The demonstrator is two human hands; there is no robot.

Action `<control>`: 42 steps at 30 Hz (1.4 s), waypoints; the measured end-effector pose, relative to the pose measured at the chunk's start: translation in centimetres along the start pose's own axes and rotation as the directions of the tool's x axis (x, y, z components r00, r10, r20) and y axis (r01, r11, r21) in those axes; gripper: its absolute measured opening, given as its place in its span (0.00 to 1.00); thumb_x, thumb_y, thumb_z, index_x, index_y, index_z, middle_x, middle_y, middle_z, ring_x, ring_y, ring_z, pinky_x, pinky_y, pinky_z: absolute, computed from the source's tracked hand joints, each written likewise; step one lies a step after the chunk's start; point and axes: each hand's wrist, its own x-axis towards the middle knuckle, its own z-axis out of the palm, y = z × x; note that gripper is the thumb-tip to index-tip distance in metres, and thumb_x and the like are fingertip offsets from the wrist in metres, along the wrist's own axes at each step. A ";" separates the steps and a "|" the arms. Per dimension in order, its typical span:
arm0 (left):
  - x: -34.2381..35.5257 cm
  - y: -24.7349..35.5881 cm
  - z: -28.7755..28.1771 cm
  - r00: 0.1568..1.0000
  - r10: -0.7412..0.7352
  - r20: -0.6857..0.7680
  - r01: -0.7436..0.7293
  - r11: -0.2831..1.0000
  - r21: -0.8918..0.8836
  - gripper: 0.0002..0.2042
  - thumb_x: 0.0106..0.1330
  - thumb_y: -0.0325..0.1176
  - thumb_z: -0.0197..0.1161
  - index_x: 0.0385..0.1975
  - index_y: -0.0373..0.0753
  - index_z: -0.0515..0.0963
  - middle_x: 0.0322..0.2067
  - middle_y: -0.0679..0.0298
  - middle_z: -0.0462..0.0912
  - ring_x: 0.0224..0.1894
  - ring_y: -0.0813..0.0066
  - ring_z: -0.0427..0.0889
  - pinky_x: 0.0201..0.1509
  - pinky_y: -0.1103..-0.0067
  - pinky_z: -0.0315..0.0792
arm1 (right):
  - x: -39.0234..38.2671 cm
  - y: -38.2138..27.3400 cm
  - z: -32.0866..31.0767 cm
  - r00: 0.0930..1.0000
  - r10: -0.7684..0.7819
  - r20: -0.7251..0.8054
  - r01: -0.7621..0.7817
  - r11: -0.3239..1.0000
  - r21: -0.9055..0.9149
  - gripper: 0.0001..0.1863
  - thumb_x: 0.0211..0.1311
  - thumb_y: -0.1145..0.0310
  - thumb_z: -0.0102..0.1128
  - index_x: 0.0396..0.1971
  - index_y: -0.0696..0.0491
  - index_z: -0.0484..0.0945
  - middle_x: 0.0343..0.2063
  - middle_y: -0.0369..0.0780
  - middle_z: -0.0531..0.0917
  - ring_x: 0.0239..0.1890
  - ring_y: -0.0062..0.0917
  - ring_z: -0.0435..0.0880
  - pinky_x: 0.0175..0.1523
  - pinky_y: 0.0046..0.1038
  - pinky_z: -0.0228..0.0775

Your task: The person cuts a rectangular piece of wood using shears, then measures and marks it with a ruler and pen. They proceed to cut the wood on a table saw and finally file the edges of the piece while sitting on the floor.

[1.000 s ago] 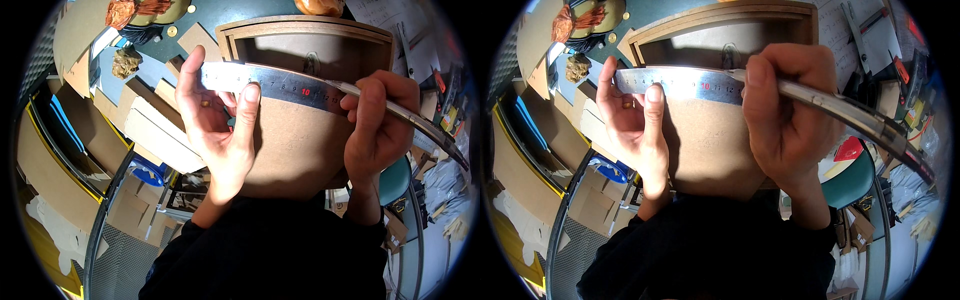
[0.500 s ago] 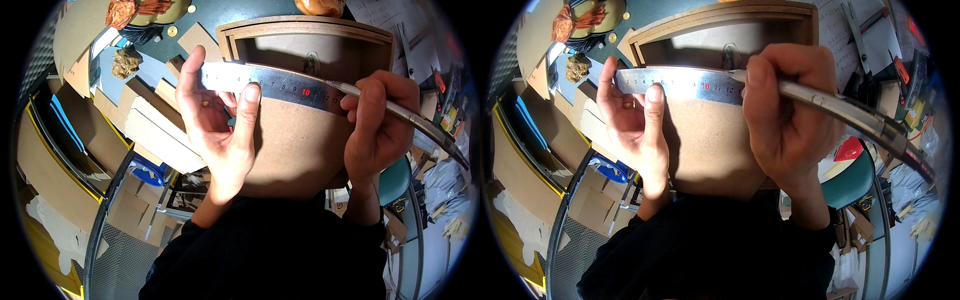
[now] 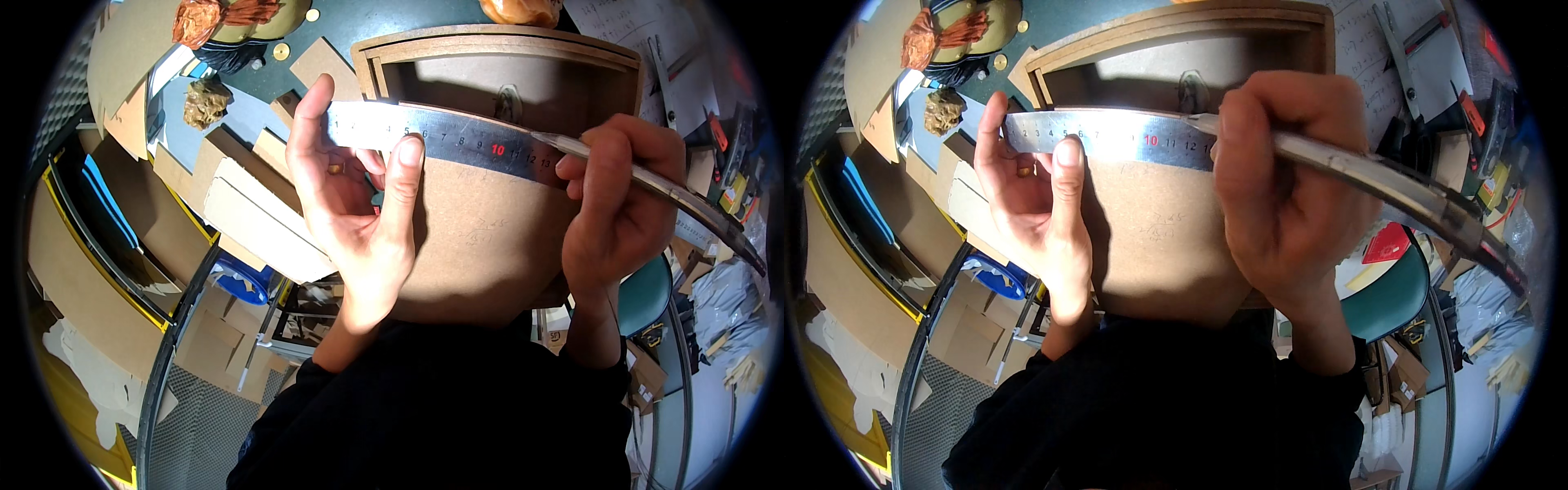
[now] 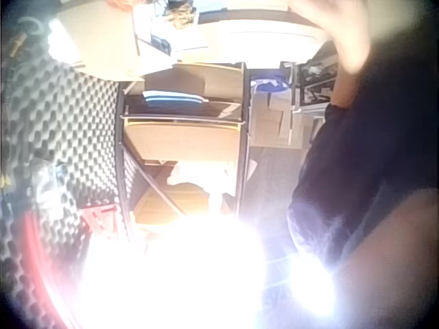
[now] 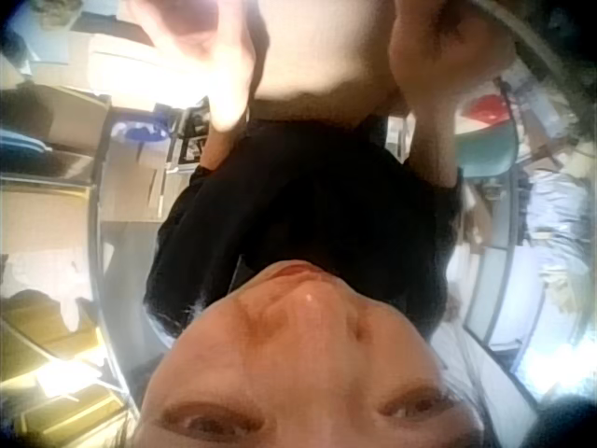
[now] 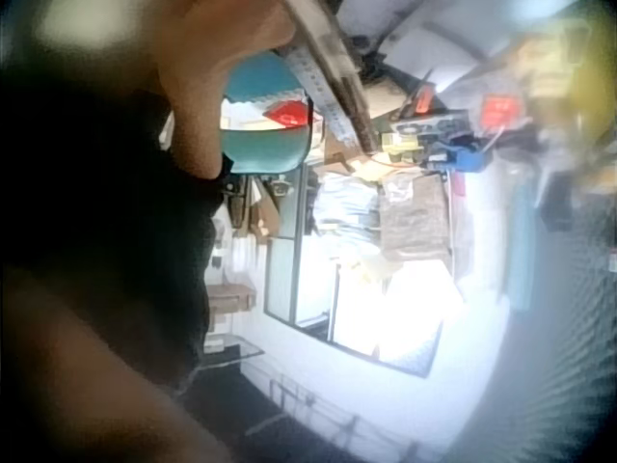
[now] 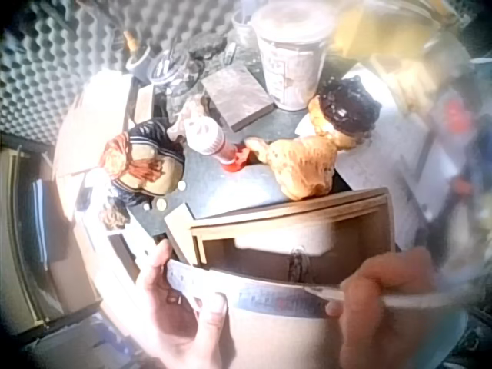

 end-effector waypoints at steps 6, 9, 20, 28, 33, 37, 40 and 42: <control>-0.1 0.0 0.0 1.000 -0.002 -0.001 0.002 1.000 0.002 0.32 0.60 0.25 0.66 0.63 0.30 0.58 0.34 0.67 0.71 0.29 0.87 0.65 0.33 0.90 0.62 | 0.1 0.4 0.2 0.998 -0.033 -0.058 0.037 0.998 0.060 0.09 0.69 0.67 0.48 0.32 0.57 0.71 0.20 0.34 0.76 0.17 0.09 0.66 0.24 0.11 0.57; 0.0 0.0 0.1 1.000 0.005 0.000 -0.005 1.000 -0.004 0.32 0.60 0.24 0.66 0.63 0.30 0.58 0.34 0.67 0.71 0.29 0.86 0.65 0.34 0.90 0.63 | 0.2 0.4 0.1 0.993 -0.057 -0.099 0.060 0.998 0.026 0.10 0.69 0.66 0.47 0.31 0.56 0.71 0.19 0.34 0.74 0.16 0.09 0.65 0.24 0.12 0.56; -0.1 0.3 0.2 1.000 -0.017 -0.001 0.017 1.000 0.009 0.32 0.61 0.24 0.65 0.63 0.32 0.57 0.35 0.67 0.72 0.31 0.86 0.66 0.36 0.89 0.63 | -0.1 0.5 -0.1 0.991 -0.076 -0.110 0.068 0.995 -0.071 0.10 0.70 0.65 0.47 0.33 0.56 0.71 0.19 0.33 0.71 0.18 0.10 0.66 0.26 0.13 0.56; -0.1 0.1 -0.1 1.000 0.002 0.013 -0.003 0.999 0.040 0.31 0.61 0.25 0.64 0.63 0.32 0.57 0.36 0.66 0.71 0.32 0.86 0.66 0.37 0.89 0.64 | -0.1 0.4 -0.2 0.994 -0.085 -0.075 0.076 0.991 -0.114 0.10 0.70 0.66 0.46 0.33 0.57 0.71 0.19 0.33 0.72 0.18 0.09 0.65 0.26 0.13 0.55; -0.2 0.2 0.0 1.000 -0.005 0.019 0.004 1.000 0.014 0.31 0.61 0.24 0.64 0.63 0.32 0.57 0.35 0.66 0.72 0.32 0.85 0.67 0.37 0.89 0.64 | -0.1 0.8 -0.1 0.989 -0.118 -0.084 0.110 0.989 -0.096 0.09 0.70 0.67 0.47 0.34 0.57 0.71 0.19 0.33 0.72 0.18 0.09 0.65 0.25 0.12 0.55; -0.1 0.2 0.1 1.000 -0.002 0.016 0.001 1.000 0.022 0.31 0.61 0.24 0.64 0.63 0.32 0.57 0.35 0.66 0.72 0.32 0.85 0.68 0.37 0.88 0.64 | -0.1 0.7 -0.1 0.990 -0.113 -0.080 0.106 0.990 -0.094 0.09 0.70 0.67 0.46 0.34 0.57 0.71 0.20 0.33 0.72 0.18 0.09 0.65 0.25 0.12 0.55; -0.1 0.2 0.0 1.000 0.001 0.020 -0.002 1.000 0.024 0.31 0.61 0.24 0.64 0.63 0.32 0.57 0.34 0.66 0.72 0.32 0.85 0.68 0.37 0.88 0.65 | -0.1 0.8 -0.1 0.990 -0.120 -0.076 0.113 0.989 -0.092 0.09 0.70 0.67 0.46 0.35 0.57 0.71 0.20 0.33 0.72 0.18 0.09 0.66 0.25 0.12 0.56; -0.1 0.2 0.0 1.000 0.003 0.025 -0.004 0.999 0.032 0.31 0.61 0.24 0.64 0.63 0.32 0.57 0.34 0.66 0.72 0.32 0.85 0.68 0.37 0.88 0.65 | -0.1 0.8 -0.1 0.990 -0.118 -0.072 0.112 0.990 -0.091 0.09 0.70 0.66 0.46 0.35 0.57 0.71 0.20 0.33 0.72 0.18 0.09 0.66 0.26 0.12 0.56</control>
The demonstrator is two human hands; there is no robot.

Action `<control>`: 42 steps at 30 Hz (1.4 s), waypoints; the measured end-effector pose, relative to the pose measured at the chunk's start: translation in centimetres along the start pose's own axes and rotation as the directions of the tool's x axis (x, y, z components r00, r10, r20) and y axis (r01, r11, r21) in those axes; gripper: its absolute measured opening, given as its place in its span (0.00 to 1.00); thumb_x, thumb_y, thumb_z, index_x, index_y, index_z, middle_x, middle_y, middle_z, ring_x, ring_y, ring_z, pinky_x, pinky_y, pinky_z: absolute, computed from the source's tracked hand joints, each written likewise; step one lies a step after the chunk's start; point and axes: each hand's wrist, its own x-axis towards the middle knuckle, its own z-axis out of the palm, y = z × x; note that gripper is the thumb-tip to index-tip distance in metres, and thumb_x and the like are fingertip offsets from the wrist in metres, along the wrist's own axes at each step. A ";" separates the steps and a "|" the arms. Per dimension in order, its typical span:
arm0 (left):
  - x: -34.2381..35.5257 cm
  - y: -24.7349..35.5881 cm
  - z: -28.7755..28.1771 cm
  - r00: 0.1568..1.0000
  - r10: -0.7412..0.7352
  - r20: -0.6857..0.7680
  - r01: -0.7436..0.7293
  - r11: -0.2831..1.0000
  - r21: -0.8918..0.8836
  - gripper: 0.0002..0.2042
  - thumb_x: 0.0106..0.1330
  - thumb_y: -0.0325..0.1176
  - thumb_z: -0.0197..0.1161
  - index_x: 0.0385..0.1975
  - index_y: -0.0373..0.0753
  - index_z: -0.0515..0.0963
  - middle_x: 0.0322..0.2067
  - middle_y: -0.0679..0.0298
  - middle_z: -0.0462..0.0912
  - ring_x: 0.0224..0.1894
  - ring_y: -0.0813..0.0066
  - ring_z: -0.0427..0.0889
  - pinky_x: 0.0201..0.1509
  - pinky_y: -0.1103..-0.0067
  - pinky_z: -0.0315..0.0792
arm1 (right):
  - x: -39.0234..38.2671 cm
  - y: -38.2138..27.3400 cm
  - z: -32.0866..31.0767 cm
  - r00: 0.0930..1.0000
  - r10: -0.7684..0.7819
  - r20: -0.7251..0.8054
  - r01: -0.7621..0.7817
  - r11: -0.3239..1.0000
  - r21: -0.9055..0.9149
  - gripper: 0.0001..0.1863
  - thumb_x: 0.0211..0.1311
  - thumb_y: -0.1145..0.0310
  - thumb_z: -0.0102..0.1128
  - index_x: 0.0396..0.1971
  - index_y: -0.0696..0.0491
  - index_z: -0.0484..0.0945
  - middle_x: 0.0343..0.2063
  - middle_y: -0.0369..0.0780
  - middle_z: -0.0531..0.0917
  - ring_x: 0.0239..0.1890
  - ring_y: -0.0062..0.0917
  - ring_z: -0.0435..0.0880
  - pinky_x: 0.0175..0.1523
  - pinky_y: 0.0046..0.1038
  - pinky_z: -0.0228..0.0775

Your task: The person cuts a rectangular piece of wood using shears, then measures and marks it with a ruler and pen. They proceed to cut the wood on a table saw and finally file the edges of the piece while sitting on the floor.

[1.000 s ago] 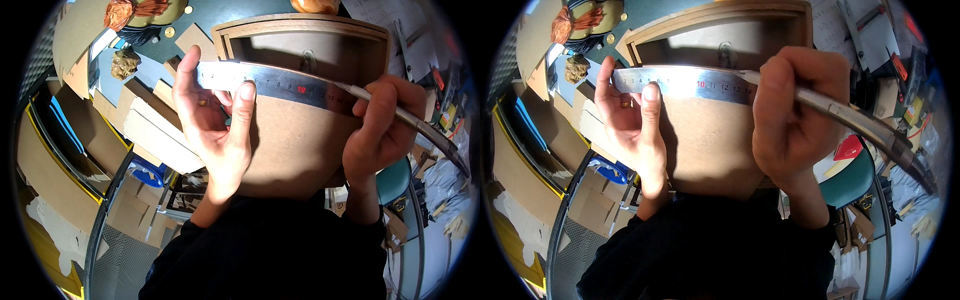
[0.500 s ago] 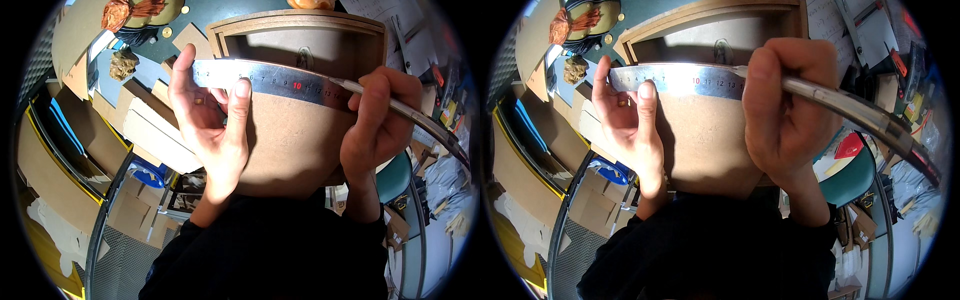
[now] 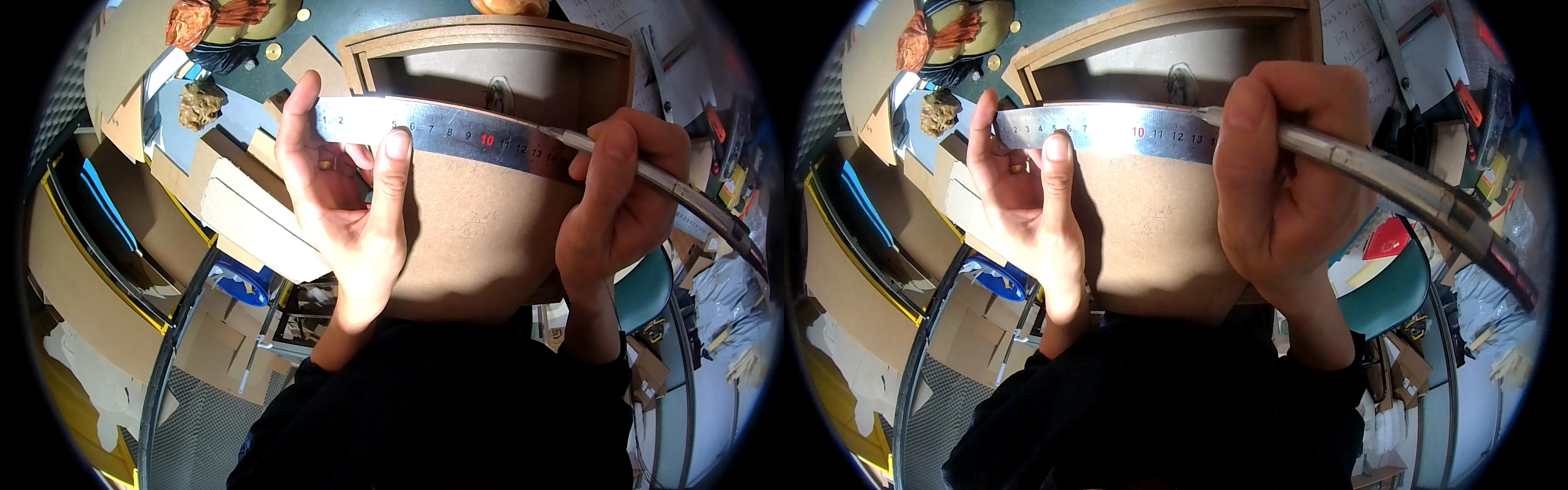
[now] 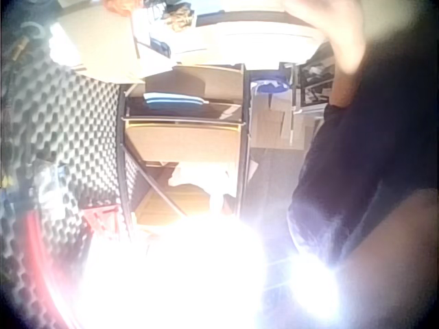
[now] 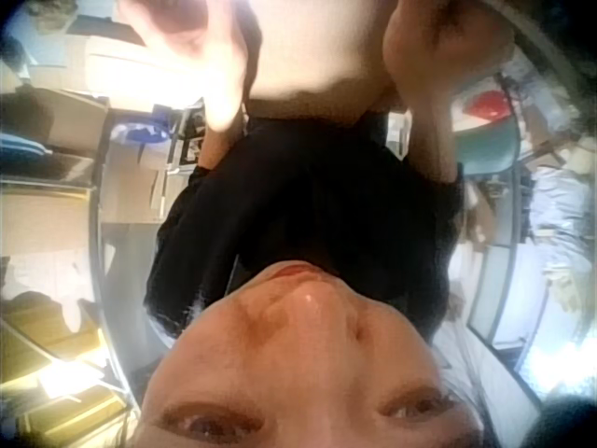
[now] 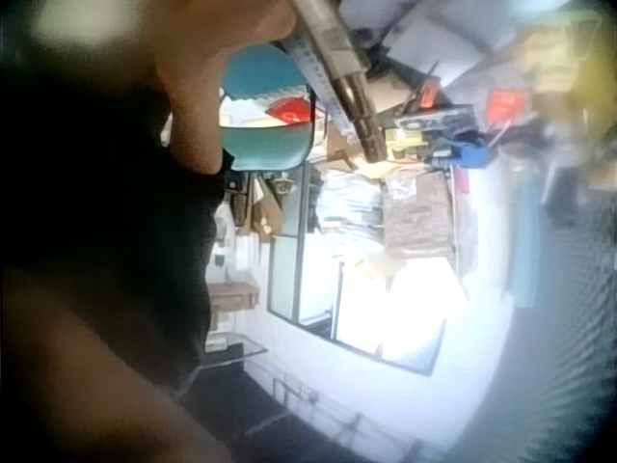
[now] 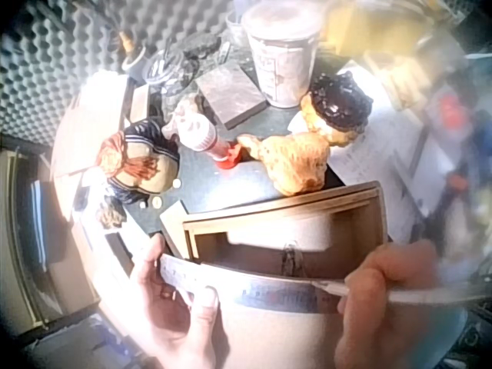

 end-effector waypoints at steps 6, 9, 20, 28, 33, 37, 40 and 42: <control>0.1 -0.1 0.0 1.000 0.005 -0.008 -0.005 1.000 -0.001 0.31 0.61 0.24 0.64 0.63 0.32 0.57 0.34 0.66 0.72 0.31 0.85 0.67 0.37 0.88 0.64 | 0.0 0.0 0.0 1.000 0.006 0.006 -0.006 1.000 0.004 0.09 0.70 0.66 0.46 0.35 0.57 0.71 0.19 0.33 0.72 0.18 0.09 0.66 0.26 0.12 0.56; 0.0 0.0 0.0 1.000 0.003 -0.010 -0.003 1.000 -0.010 0.32 0.61 0.23 0.64 0.63 0.31 0.57 0.35 0.66 0.72 0.31 0.85 0.66 0.36 0.88 0.64 | 0.0 -0.1 -0.1 1.000 0.009 0.017 -0.009 1.000 -0.009 0.09 0.70 0.66 0.46 0.35 0.57 0.70 0.19 0.33 0.72 0.18 0.10 0.66 0.26 0.13 0.56; 0.1 -0.1 0.1 1.000 0.010 -0.002 -0.010 1.000 0.000 0.31 0.61 0.23 0.64 0.63 0.32 0.57 0.35 0.67 0.72 0.30 0.86 0.66 0.36 0.88 0.64 | 0.2 0.2 0.2 0.999 0.000 -0.038 0.000 1.000 0.010 0.09 0.70 0.66 0.47 0.33 0.56 0.71 0.17 0.32 0.71 0.17 0.09 0.64 0.24 0.12 0.54; 0.0 -0.1 -0.2 1.000 0.002 0.009 -0.003 1.000 0.014 0.31 0.61 0.24 0.64 0.63 0.34 0.59 0.33 0.68 0.71 0.31 0.86 0.66 0.37 0.88 0.64 | 0.1 -0.3 -0.1 0.984 0.123 -0.129 -0.094 0.974 0.208 0.11 0.71 0.63 0.44 0.34 0.55 0.70 0.17 0.33 0.73 0.15 0.09 0.61 0.22 0.10 0.50; -1.1 1.3 -1.2 0.998 0.018 -0.062 -0.015 0.999 0.035 0.26 0.63 0.25 0.62 0.60 0.34 0.61 0.33 0.68 0.73 0.33 0.86 0.69 0.35 0.89 0.63 | 0.4 -0.5 -3.8 0.990 0.032 -0.137 -0.017 0.994 0.109 0.13 0.72 0.62 0.43 0.39 0.57 0.72 0.28 0.41 0.80 0.26 0.19 0.75 0.33 0.17 0.66; -2.5 3.0 -1.8 0.999 -0.004 -0.039 -0.001 0.991 -0.134 0.20 0.66 0.27 0.59 0.56 0.35 0.64 0.32 0.67 0.74 0.31 0.85 0.71 0.33 0.88 0.66 | -0.1 0.5 -8.6 0.992 0.117 0.054 -0.084 0.908 -0.411 0.12 0.71 0.66 0.44 0.42 0.58 0.74 0.38 0.43 0.80 0.42 0.30 0.79 0.49 0.31 0.69; -4.4 4.0 -2.2 0.997 -0.073 -0.006 0.071 0.984 -0.166 0.16 0.68 0.28 0.57 0.54 0.36 0.66 0.33 0.66 0.75 0.32 0.84 0.73 0.36 0.87 0.70 | -1.6 2.8 -10.6 0.980 0.053 0.191 0.067 0.818 -0.571 0.09 0.68 0.68 0.48 0.39 0.57 0.74 0.32 0.44 0.79 0.37 0.35 0.78 0.43 0.34 0.69; -5.5 4.2 -1.7 0.995 -0.097 0.028 0.100 0.983 -0.154 0.14 0.68 0.28 0.56 0.52 0.35 0.68 0.34 0.66 0.74 0.32 0.85 0.73 0.36 0.86 0.70 | -2.4 4.6 -11.5 0.965 0.014 0.261 0.145 0.802 -0.579 0.08 0.68 0.68 0.49 0.36 0.58 0.72 0.29 0.45 0.76 0.36 0.37 0.76 0.43 0.34 0.67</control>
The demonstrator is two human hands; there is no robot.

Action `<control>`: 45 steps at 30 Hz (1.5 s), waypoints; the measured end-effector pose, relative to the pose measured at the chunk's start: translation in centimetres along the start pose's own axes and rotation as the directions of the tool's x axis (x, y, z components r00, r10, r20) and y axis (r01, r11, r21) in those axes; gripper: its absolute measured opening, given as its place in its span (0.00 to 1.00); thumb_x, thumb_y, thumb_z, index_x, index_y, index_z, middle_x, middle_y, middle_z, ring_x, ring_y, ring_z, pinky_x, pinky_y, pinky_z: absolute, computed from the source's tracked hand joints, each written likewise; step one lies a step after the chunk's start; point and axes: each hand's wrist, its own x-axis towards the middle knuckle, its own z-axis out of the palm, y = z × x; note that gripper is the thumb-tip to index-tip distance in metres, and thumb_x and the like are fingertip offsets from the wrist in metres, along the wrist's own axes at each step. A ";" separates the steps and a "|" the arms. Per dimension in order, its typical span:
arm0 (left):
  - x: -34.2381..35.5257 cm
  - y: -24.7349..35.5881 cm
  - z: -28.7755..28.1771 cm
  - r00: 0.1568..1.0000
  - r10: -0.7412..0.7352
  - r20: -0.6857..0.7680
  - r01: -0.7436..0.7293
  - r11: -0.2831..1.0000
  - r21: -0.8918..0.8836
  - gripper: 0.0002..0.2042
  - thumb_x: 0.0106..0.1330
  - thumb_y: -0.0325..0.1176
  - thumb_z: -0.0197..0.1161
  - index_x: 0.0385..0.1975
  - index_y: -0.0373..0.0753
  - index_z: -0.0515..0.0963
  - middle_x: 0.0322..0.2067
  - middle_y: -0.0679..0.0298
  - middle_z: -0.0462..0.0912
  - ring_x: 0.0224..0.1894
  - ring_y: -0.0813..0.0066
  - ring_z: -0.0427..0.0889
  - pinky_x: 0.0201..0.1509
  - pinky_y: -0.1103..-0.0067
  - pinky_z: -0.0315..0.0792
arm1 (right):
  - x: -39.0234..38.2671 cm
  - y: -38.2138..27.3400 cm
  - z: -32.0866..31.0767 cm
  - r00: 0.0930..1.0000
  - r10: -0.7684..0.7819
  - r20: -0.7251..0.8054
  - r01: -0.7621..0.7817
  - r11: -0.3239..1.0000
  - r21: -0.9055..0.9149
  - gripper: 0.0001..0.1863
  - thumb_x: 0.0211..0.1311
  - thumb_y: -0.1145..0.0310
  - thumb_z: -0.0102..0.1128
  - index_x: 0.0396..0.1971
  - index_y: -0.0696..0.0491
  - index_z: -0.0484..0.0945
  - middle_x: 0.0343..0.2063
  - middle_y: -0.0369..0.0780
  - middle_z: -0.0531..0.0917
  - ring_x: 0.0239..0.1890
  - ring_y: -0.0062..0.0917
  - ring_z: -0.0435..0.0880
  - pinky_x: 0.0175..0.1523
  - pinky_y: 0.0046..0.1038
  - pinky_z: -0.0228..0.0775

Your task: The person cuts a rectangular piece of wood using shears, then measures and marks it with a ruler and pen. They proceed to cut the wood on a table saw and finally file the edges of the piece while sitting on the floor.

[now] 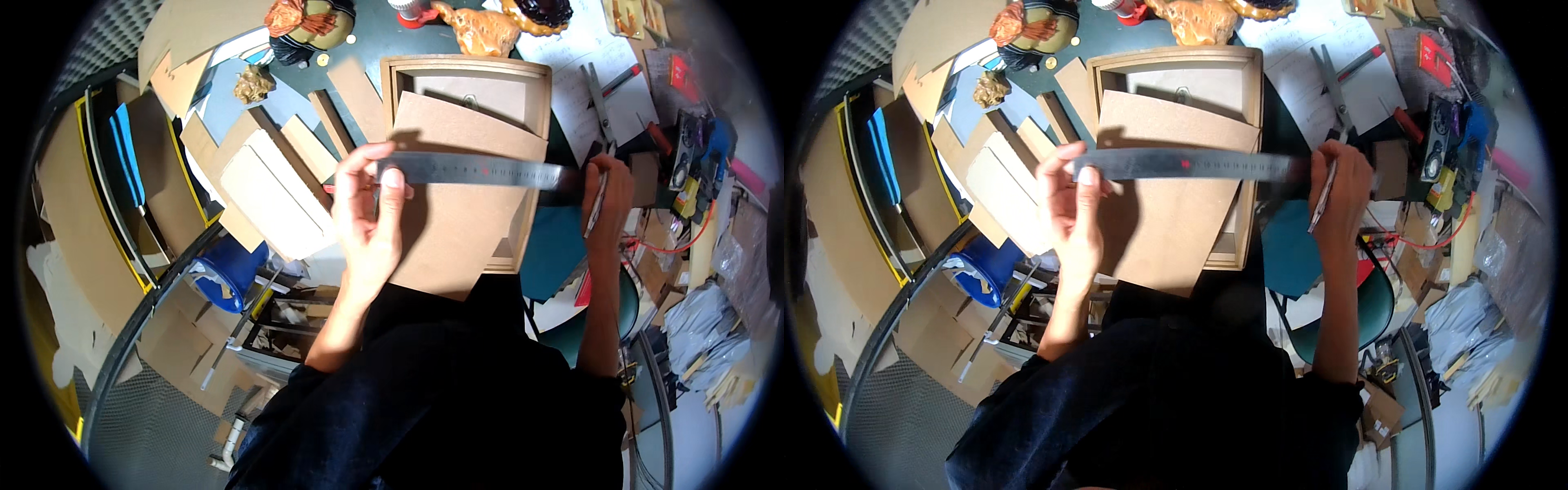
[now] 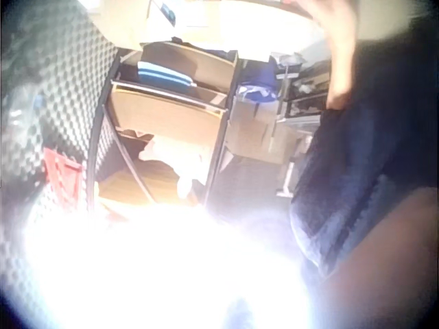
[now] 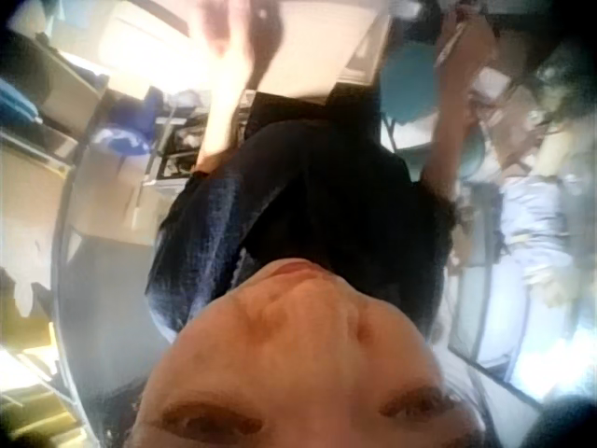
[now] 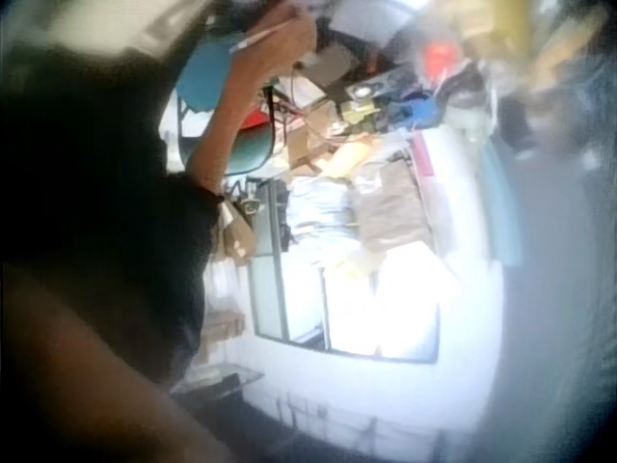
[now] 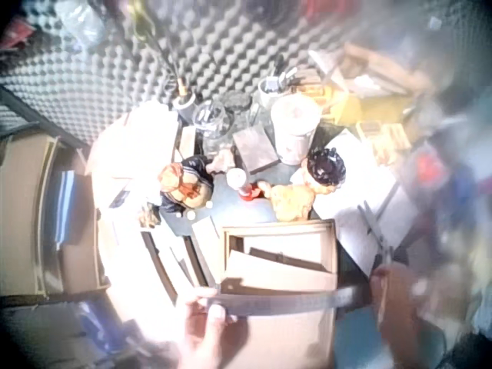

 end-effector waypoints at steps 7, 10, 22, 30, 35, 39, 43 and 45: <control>-1.8 0.5 1.4 0.999 -0.004 0.047 -0.012 0.942 0.337 0.22 0.69 0.32 0.55 0.62 0.40 0.62 0.41 0.64 0.73 0.46 0.77 0.71 0.48 0.77 0.67 | -2.3 4.6 0.8 0.986 0.135 0.095 -0.158 0.932 0.325 0.10 0.69 0.67 0.46 0.32 0.57 0.71 0.23 0.44 0.74 0.25 0.33 0.75 0.32 0.31 0.67; -2.2 1.2 0.5 0.992 0.025 -0.127 0.053 0.817 0.574 0.30 0.67 0.41 0.58 0.63 0.34 0.57 0.49 0.48 0.66 0.52 0.59 0.67 0.60 0.65 0.61 | -1.0 6.1 -0.6 0.970 0.244 -0.016 -0.226 0.919 0.324 0.14 0.71 0.62 0.44 0.30 0.57 0.70 0.23 0.41 0.73 0.25 0.25 0.73 0.32 0.28 0.66; -7.3 -0.9 -2.9 0.959 -0.194 -0.209 0.235 0.952 0.197 0.13 0.71 0.38 0.53 0.39 0.32 0.75 0.29 0.63 0.78 0.35 0.78 0.74 0.44 0.79 0.69 | 0.0 12.5 1.5 0.879 0.448 -0.163 -0.396 0.877 0.273 0.22 0.71 0.52 0.40 0.31 0.58 0.70 0.24 0.47 0.78 0.31 0.45 0.78 0.36 0.42 0.66; -15.8 0.6 -4.0 0.882 -0.248 -0.400 0.223 0.969 -0.108 0.11 0.72 0.36 0.52 0.41 0.34 0.75 0.32 0.72 0.77 0.35 0.88 0.71 0.44 0.86 0.65 | 1.5 13.4 2.0 0.914 0.289 -0.283 -0.243 0.952 0.189 0.11 0.64 0.70 0.51 0.39 0.62 0.68 0.37 0.52 0.73 0.43 0.48 0.72 0.49 0.41 0.63; -22.0 2.5 -4.6 0.825 -0.285 -0.488 0.154 0.945 -0.290 0.11 0.72 0.36 0.53 0.42 0.35 0.75 0.34 0.71 0.79 0.36 0.87 0.73 0.44 0.85 0.68 | 2.7 10.7 1.8 0.989 0.048 -0.140 -0.080 0.969 -0.232 0.23 0.58 0.75 0.52 0.55 0.55 0.65 0.48 0.48 0.74 0.53 0.41 0.70 0.57 0.42 0.58; -29.1 4.3 -5.6 0.772 -0.275 -0.573 0.056 0.927 -0.371 0.11 0.72 0.36 0.52 0.44 0.35 0.74 0.35 0.68 0.81 0.35 0.86 0.75 0.42 0.84 0.69 | 2.5 6.2 1.1 0.997 -0.071 0.020 0.073 0.987 -0.140 0.34 0.59 0.76 0.53 0.66 0.48 0.54 0.49 0.48 0.75 0.55 0.42 0.71 0.58 0.44 0.58; -39.4 5.1 -6.9 0.683 -0.201 -0.702 -0.101 0.926 -0.364 0.12 0.72 0.36 0.53 0.45 0.34 0.73 0.33 0.69 0.80 0.35 0.88 0.74 0.41 0.86 0.68 | 0.7 1.9 2.2 0.975 -0.082 -0.204 0.113 0.983 0.142 0.33 0.59 0.75 0.52 0.65 0.53 0.53 0.52 0.55 0.71 0.52 0.50 0.72 0.56 0.47 0.61; -45.7 3.5 -6.9 0.543 -0.162 -0.824 -0.190 0.932 -0.308 0.09 0.71 0.35 0.54 0.42 0.35 0.73 0.29 0.74 0.74 0.32 0.90 0.69 0.37 0.88 0.64 | -1.8 -4.4 1.1 0.953 -0.098 -0.288 0.214 0.887 0.409 0.29 0.61 0.73 0.52 0.61 0.59 0.56 0.54 0.58 0.67 0.53 0.48 0.72 0.58 0.43 0.62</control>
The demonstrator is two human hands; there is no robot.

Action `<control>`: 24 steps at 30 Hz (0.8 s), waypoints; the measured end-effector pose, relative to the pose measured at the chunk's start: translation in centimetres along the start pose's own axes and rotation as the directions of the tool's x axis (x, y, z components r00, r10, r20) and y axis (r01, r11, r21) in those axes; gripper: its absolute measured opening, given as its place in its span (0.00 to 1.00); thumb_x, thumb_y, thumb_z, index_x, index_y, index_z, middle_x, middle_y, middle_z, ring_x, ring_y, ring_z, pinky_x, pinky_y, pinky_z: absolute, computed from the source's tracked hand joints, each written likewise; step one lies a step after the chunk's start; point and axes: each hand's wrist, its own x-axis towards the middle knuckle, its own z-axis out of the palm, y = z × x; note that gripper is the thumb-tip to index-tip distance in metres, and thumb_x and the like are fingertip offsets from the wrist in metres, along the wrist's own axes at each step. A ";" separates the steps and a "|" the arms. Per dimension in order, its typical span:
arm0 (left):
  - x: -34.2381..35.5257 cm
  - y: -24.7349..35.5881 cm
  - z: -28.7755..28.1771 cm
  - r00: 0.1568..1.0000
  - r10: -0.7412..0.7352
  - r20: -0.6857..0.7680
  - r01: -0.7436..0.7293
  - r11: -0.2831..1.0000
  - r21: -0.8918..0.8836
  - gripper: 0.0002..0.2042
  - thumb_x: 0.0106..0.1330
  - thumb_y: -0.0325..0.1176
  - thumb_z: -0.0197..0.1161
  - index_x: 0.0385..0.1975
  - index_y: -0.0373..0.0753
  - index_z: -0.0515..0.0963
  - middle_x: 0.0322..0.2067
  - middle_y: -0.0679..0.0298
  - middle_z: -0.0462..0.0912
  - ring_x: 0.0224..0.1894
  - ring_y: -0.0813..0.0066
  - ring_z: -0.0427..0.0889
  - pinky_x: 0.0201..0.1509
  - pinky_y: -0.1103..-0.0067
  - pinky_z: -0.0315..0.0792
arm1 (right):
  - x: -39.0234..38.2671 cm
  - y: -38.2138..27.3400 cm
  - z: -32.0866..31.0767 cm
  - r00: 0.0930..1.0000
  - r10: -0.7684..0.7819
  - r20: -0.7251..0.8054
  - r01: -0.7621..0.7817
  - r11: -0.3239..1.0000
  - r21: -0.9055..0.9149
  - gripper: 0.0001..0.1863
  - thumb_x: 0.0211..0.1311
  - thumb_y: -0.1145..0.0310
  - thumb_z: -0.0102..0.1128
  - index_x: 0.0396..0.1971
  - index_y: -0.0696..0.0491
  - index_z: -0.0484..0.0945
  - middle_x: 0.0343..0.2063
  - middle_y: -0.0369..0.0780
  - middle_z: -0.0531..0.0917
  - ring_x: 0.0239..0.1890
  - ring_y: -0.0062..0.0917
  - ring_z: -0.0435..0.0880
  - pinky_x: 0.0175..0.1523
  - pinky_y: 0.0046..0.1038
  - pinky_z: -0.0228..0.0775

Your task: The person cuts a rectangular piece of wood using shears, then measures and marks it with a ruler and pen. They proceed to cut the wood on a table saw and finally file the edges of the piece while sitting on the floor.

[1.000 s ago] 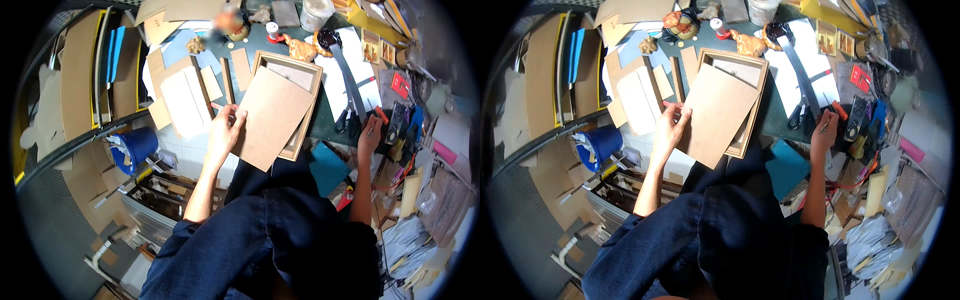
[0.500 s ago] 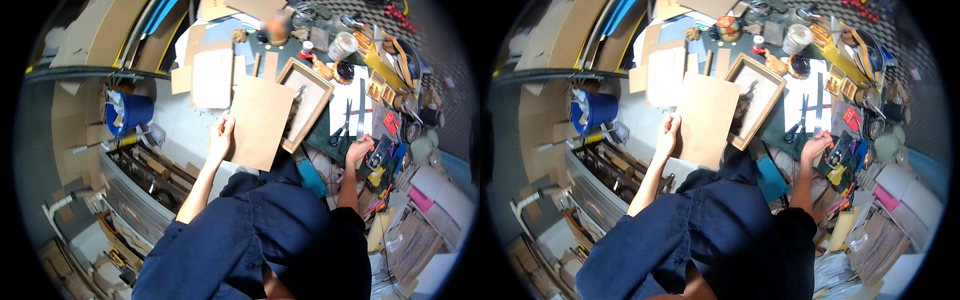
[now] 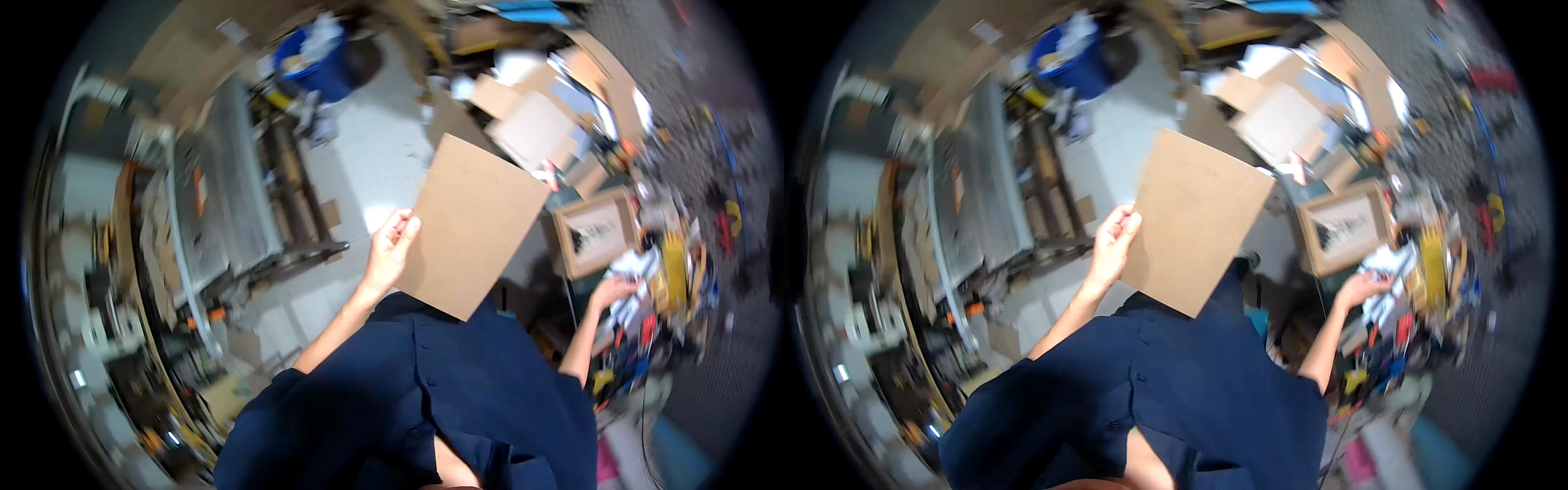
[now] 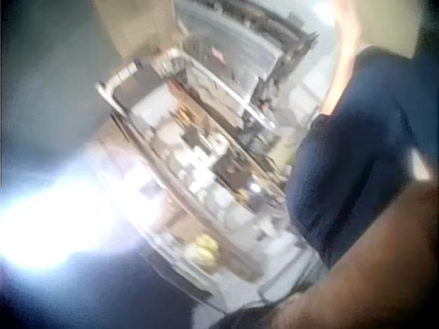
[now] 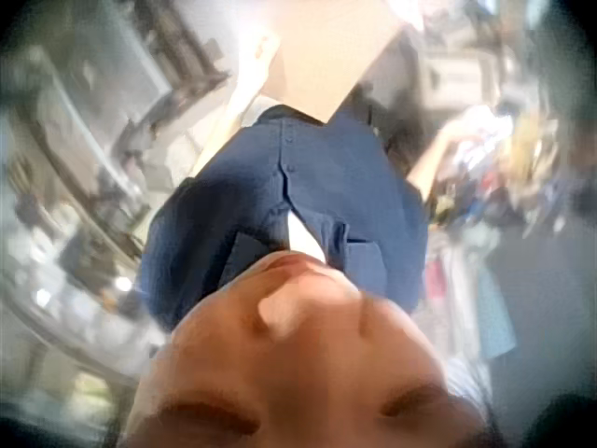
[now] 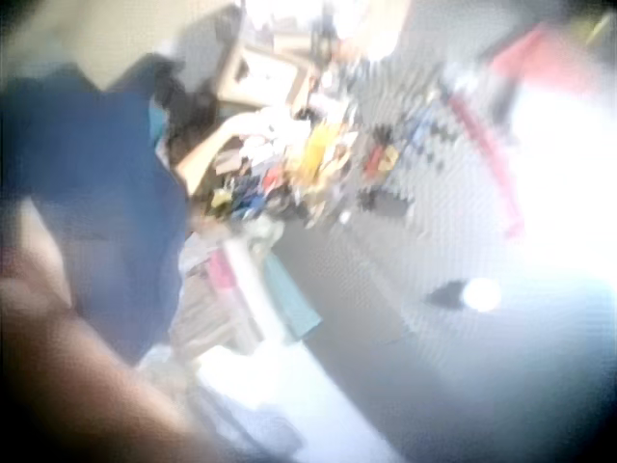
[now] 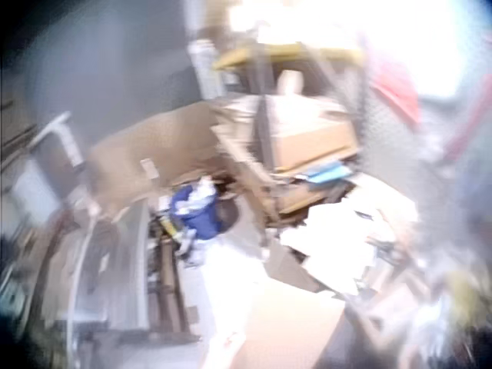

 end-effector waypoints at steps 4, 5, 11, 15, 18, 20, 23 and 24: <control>-8.4 0.2 -12.1 0.943 0.128 -0.307 -0.127 0.992 0.022 0.08 0.70 0.35 0.55 0.37 0.35 0.72 0.23 0.77 0.66 0.27 0.90 0.63 0.30 0.87 0.60 | -11.5 -17.7 0.4 0.900 -0.318 0.298 0.140 0.859 0.493 0.15 0.72 0.66 0.46 0.50 0.60 0.68 0.46 0.44 0.76 0.47 0.30 0.76 0.54 0.30 0.67; -11.0 0.2 -14.9 0.921 0.130 -0.366 -0.128 0.991 0.031 0.09 0.70 0.35 0.55 0.36 0.36 0.72 0.24 0.76 0.66 0.27 0.90 0.63 0.30 0.87 0.60 | -15.3 -21.6 0.8 0.775 -0.420 0.472 0.071 0.800 0.596 0.17 0.74 0.61 0.41 0.50 0.59 0.70 0.43 0.41 0.77 0.45 0.29 0.77 0.54 0.29 0.67; -26.0 1.8 -29.4 0.641 0.143 -0.754 -0.287 0.956 -0.062 0.10 0.71 0.37 0.53 0.37 0.36 0.71 0.25 0.73 0.68 0.29 0.88 0.64 0.32 0.86 0.62 | -47.0 -43.4 -9.3 -0.161 -0.636 0.755 -0.566 0.686 0.457 0.31 0.71 0.46 0.37 0.56 0.59 0.68 0.51 0.44 0.75 0.55 0.27 0.72 0.59 0.31 0.62; -30.1 0.6 -32.0 0.350 0.071 -0.934 -0.505 0.854 -0.125 0.09 0.72 0.35 0.52 0.39 0.36 0.70 0.30 0.73 0.71 0.33 0.89 0.67 0.38 0.87 0.64 | -56.6 -48.6 -13.2 -0.577 -0.626 0.524 -0.421 0.778 0.466 0.20 0.65 0.64 0.57 0.52 0.60 0.70 0.47 0.40 0.78 0.48 0.22 0.75 0.56 0.26 0.64; -33.8 -1.0 -35.7 0.152 0.033 -0.988 -0.539 0.841 -0.055 0.09 0.73 0.35 0.50 0.40 0.37 0.71 0.31 0.73 0.72 0.35 0.88 0.69 0.41 0.87 0.65 | -63.5 -52.0 -15.0 -0.786 -0.510 0.349 -0.316 0.817 0.482 0.19 0.65 0.64 0.58 0.50 0.58 0.71 0.45 0.37 0.79 0.48 0.21 0.75 0.56 0.24 0.63; -36.9 -1.3 -38.1 -0.037 0.012 -0.999 -0.465 0.885 0.028 0.09 0.73 0.37 0.51 0.40 0.36 0.71 0.30 0.73 0.72 0.33 0.89 0.67 0.37 0.87 0.65 | -69.0 -53.5 -16.7 -0.880 -0.418 0.226 -0.259 0.821 0.509 0.18 0.66 0.64 0.56 0.51 0.57 0.70 0.45 0.37 0.78 0.49 0.21 0.74 0.57 0.24 0.61; -42.5 -0.8 -41.4 -0.244 -0.140 -0.960 -0.405 0.914 -0.030 0.10 0.73 0.37 0.50 0.39 0.36 0.71 0.29 0.72 0.72 0.32 0.88 0.68 0.38 0.87 0.65 | -77.4 -56.5 -22.3 -0.821 -0.570 0.035 -0.409 0.630 0.660 0.14 0.68 0.70 0.53 0.50 0.58 0.70 0.46 0.38 0.76 0.50 0.21 0.72 0.59 0.24 0.60; -44.4 -1.6 -42.5 -0.336 -0.139 -0.931 -0.403 0.915 0.009 0.10 0.73 0.37 0.50 0.39 0.36 0.71 0.29 0.72 0.72 0.32 0.87 0.68 0.38 0.86 0.65 | -80.3 -58.3 -24.3 -0.770 -0.636 -0.055 -0.525 0.581 0.621 0.14 0.67 0.72 0.52 0.51 0.58 0.69 0.45 0.39 0.76 0.49 0.21 0.73 0.59 0.24 0.60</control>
